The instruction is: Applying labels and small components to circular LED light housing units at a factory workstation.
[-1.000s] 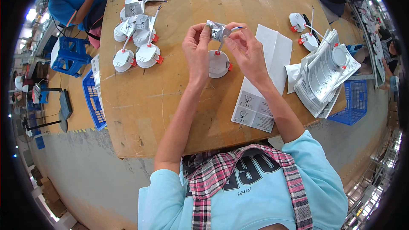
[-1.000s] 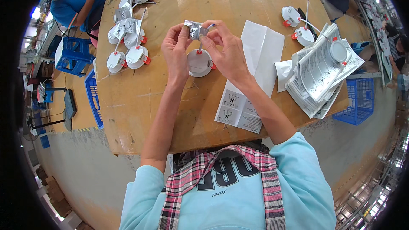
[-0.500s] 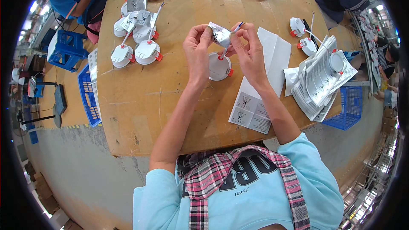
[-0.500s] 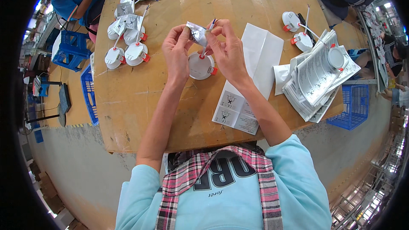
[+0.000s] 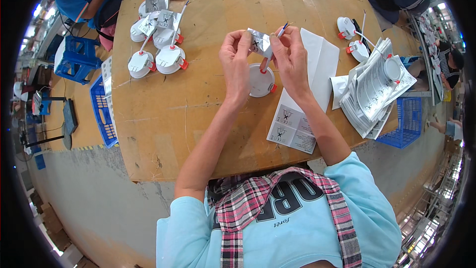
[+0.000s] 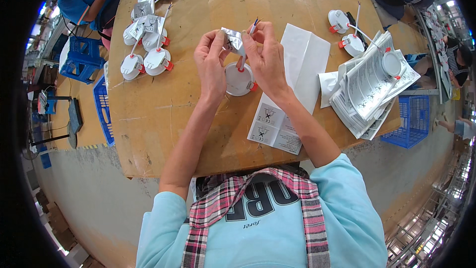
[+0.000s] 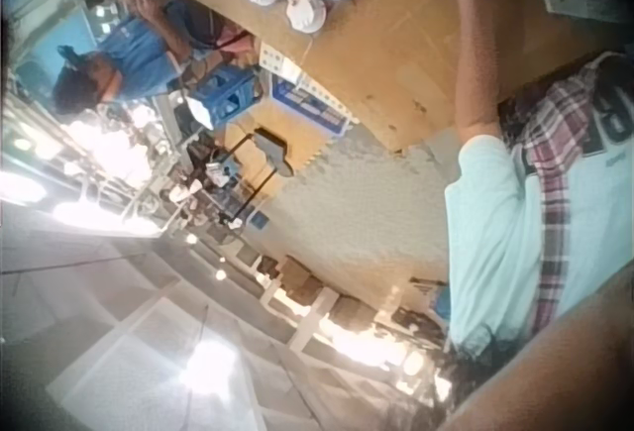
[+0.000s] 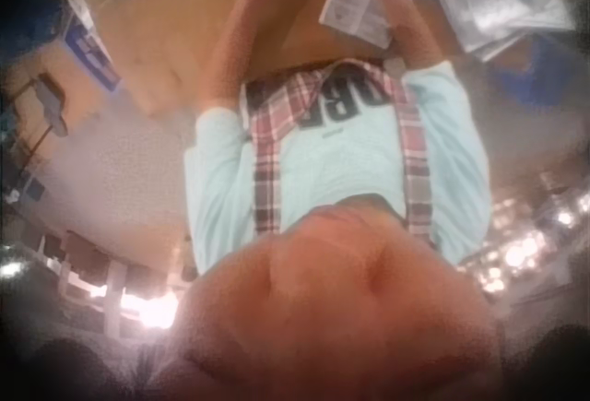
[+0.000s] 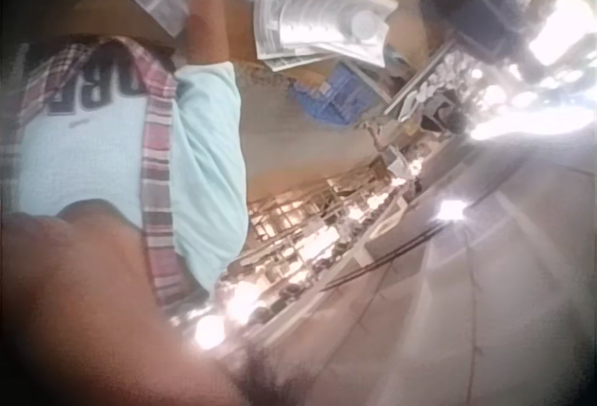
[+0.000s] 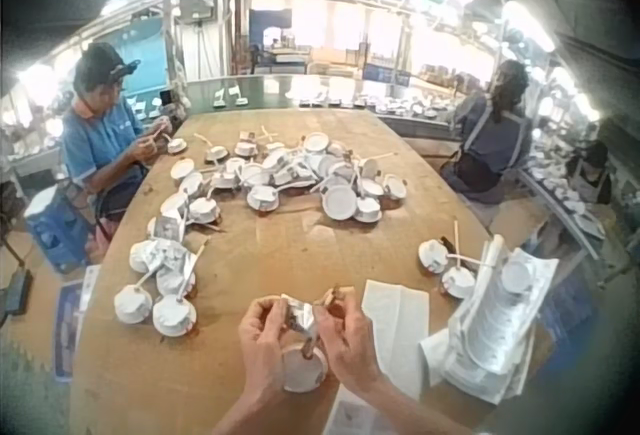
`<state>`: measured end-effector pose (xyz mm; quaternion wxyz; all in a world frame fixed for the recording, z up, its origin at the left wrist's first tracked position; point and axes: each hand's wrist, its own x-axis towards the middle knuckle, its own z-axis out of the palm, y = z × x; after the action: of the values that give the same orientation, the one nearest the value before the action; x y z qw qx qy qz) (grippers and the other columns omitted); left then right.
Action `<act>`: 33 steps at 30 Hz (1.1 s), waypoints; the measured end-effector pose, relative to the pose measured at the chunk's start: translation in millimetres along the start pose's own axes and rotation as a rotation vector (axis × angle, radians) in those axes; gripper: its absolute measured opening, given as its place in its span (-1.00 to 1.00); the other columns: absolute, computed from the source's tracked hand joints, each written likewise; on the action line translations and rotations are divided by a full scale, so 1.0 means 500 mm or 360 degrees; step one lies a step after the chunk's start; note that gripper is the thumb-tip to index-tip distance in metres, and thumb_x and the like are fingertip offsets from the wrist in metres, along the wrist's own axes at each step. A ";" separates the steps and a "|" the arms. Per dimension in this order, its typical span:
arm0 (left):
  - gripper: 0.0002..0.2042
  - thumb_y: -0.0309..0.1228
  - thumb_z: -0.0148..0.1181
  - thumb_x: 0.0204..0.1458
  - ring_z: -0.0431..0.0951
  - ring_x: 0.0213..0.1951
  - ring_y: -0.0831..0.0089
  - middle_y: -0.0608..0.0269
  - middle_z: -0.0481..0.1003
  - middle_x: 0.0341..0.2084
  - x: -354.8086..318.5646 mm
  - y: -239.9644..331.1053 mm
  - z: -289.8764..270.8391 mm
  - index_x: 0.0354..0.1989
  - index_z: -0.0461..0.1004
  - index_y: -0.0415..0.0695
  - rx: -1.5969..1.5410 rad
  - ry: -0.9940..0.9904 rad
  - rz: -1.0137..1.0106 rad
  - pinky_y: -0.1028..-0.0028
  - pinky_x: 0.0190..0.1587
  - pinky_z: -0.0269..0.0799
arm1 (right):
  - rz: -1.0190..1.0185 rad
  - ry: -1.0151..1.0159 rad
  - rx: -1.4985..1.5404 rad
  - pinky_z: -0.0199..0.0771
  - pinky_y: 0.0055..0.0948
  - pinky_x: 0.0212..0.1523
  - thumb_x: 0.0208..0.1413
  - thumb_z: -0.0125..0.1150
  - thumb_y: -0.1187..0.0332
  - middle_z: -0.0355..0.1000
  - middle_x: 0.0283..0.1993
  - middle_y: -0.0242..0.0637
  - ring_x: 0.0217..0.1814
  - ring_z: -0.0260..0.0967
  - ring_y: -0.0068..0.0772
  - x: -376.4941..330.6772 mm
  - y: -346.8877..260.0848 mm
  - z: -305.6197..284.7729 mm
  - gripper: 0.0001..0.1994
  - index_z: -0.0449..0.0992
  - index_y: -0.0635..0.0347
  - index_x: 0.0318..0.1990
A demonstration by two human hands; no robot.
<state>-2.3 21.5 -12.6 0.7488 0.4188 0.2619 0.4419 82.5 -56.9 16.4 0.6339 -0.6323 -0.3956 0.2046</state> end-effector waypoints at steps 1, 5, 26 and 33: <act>-0.83 -0.37 0.08 0.18 0.45 -0.30 0.63 0.29 0.47 -0.34 0.000 0.001 0.004 -0.24 0.43 -0.26 -0.0001 -0.0002 -0.0006 0.52 -0.12 0.44 | 0.0004 0.0004 -0.0003 0.37 -0.52 -0.63 0.28 -0.03 0.32 0.45 -0.42 -0.18 -0.58 0.45 -0.49 0.000 0.001 -0.001 -0.80 0.23 0.29 -0.16; -0.81 -0.36 0.14 0.15 0.45 -0.32 0.65 0.30 0.49 -0.37 0.004 0.003 0.005 -0.26 0.47 -0.26 0.0098 -0.0019 -0.0053 0.53 -0.15 0.43 | 0.0067 0.0019 -0.0085 0.34 -0.53 -0.65 0.27 -0.01 0.31 0.48 -0.44 -0.17 -0.60 0.42 -0.54 0.001 -0.005 -0.003 -0.77 0.25 0.31 -0.10; -0.82 -0.35 0.15 0.15 0.40 -0.43 0.69 0.39 0.51 -0.49 -0.004 0.004 0.012 -0.38 0.52 -0.20 0.0206 0.0000 0.0096 0.60 -0.29 0.34 | 0.0286 -0.0085 0.0296 0.33 -0.64 -0.54 0.24 0.04 0.17 0.43 -0.45 -0.33 -0.52 0.36 -0.65 0.010 0.004 -0.004 -0.68 0.37 0.21 -0.01; -0.83 -0.36 0.15 0.14 0.44 -0.42 0.68 0.36 0.51 -0.49 -0.002 0.009 0.021 -0.38 0.51 -0.21 0.0046 -0.0134 0.0001 0.60 -0.29 0.40 | 0.0515 -0.0160 0.0817 0.20 -0.75 -0.58 0.30 -0.08 0.12 0.36 -0.35 -0.44 -0.51 0.23 -0.75 0.009 0.007 -0.009 -0.71 0.40 0.07 -0.02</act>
<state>3.1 17.8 -3.5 0.7529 0.4478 0.2364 0.4204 89.4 -56.3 14.8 0.7118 -0.4953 -0.2560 0.4272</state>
